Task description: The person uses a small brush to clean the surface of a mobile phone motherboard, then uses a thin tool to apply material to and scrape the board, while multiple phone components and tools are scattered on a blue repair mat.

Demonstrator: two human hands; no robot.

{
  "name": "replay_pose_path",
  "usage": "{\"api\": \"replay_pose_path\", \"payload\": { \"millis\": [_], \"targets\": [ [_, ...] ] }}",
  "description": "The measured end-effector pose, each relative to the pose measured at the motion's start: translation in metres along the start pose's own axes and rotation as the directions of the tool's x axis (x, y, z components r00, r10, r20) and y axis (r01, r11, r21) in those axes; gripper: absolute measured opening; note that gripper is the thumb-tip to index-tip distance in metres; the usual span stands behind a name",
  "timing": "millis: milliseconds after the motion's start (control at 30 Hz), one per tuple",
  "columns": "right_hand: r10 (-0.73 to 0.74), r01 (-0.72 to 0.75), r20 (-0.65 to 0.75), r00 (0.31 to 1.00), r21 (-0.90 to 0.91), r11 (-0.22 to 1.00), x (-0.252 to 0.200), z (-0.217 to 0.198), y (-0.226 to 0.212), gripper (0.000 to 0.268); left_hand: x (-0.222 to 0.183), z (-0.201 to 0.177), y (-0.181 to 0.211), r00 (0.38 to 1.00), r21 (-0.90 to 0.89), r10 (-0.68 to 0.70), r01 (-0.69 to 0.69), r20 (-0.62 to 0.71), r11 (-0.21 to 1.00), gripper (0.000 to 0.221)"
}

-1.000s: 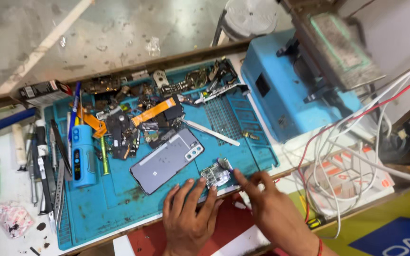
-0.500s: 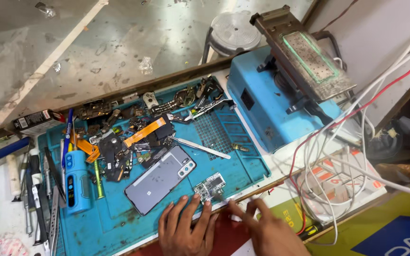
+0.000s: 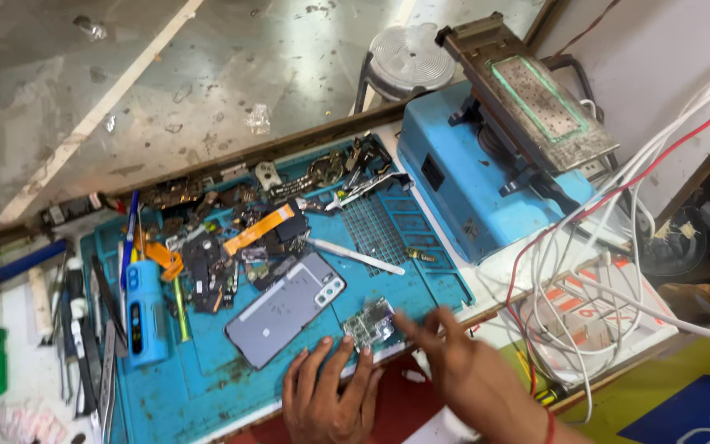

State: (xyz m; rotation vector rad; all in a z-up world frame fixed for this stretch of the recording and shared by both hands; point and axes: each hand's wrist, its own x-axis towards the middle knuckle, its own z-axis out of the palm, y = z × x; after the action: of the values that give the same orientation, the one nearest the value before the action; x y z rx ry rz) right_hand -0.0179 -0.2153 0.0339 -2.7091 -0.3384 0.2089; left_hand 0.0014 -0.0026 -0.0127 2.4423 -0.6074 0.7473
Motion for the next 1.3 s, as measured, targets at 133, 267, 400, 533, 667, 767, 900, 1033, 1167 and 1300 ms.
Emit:
{"api": "replay_pose_path", "payload": {
  "millis": [133, 267, 400, 533, 667, 767, 900, 1033, 1167, 1300],
  "targets": [
    [0.001, 0.006, 0.091, 0.996, -0.08, 0.997, 0.008, -0.02, -0.006, 0.074, 0.0, -0.006, 0.005, 0.999, 0.017, -0.032, 0.032, 0.023, 0.999, 0.027],
    [0.002, 0.01, 0.085, 0.996, -0.143, 0.99, 0.034, -0.064, 0.023, 0.067, 0.004, -0.009, 0.007, 1.0, -0.005, -0.01, 0.01, -0.018, 1.0, 0.028],
    [-0.343, 0.347, 0.078, 0.936, -0.041, 0.937, 0.059, -0.068, 0.017, 0.063, 0.008, -0.013, 0.007, 0.999, 0.026, 0.03, -0.029, -0.025, 0.999, 0.028],
    [-0.242, 0.25, 0.144, 0.96, -0.042, 0.967, 0.056, -0.079, 0.022, 0.066, 0.006, -0.011, 0.008, 1.0, 0.016, 0.01, -0.01, -0.017, 1.0, 0.028],
    [-0.101, 0.129, 0.225, 0.969, -0.114, 0.985, 0.051, -0.051, -0.007, 0.063, 0.002, -0.008, 0.005, 1.0, 0.021, 0.004, -0.004, -0.013, 1.0, 0.029],
    [-0.108, 0.109, 0.063, 0.992, -0.018, 0.994, 0.036, -0.059, 0.008, 0.059, 0.002, -0.004, 0.004, 0.999, 0.025, 0.016, -0.015, -0.029, 1.0, 0.029],
    [0.009, -0.007, 0.045, 0.999, -0.029, 1.0, 0.024, -0.059, 0.004, 0.06, 0.008, -0.004, 0.004, 0.999, 0.003, -0.047, 0.047, 0.005, 0.999, 0.031],
    [-0.013, 0.011, 0.035, 0.999, 0.059, 0.998, 0.034, -0.044, -0.004, 0.053, 0.027, -0.033, 0.018, 0.989, -0.255, -0.148, 0.15, 0.026, 0.955, 0.032],
    [0.124, -0.141, 0.233, 0.965, 0.057, 0.988, 0.028, -0.04, 0.003, 0.069, 0.042, -0.086, 0.042, 0.949, -0.791, -0.221, 0.311, 0.226, 0.527, 0.03],
    [0.009, -0.01, 0.036, 0.999, 0.029, 1.0, 0.028, -0.026, -0.003, 0.047, 0.012, -0.117, 0.058, 0.919, -0.927, -0.334, 0.295, 0.21, 0.23, 0.031]
  ]
}}
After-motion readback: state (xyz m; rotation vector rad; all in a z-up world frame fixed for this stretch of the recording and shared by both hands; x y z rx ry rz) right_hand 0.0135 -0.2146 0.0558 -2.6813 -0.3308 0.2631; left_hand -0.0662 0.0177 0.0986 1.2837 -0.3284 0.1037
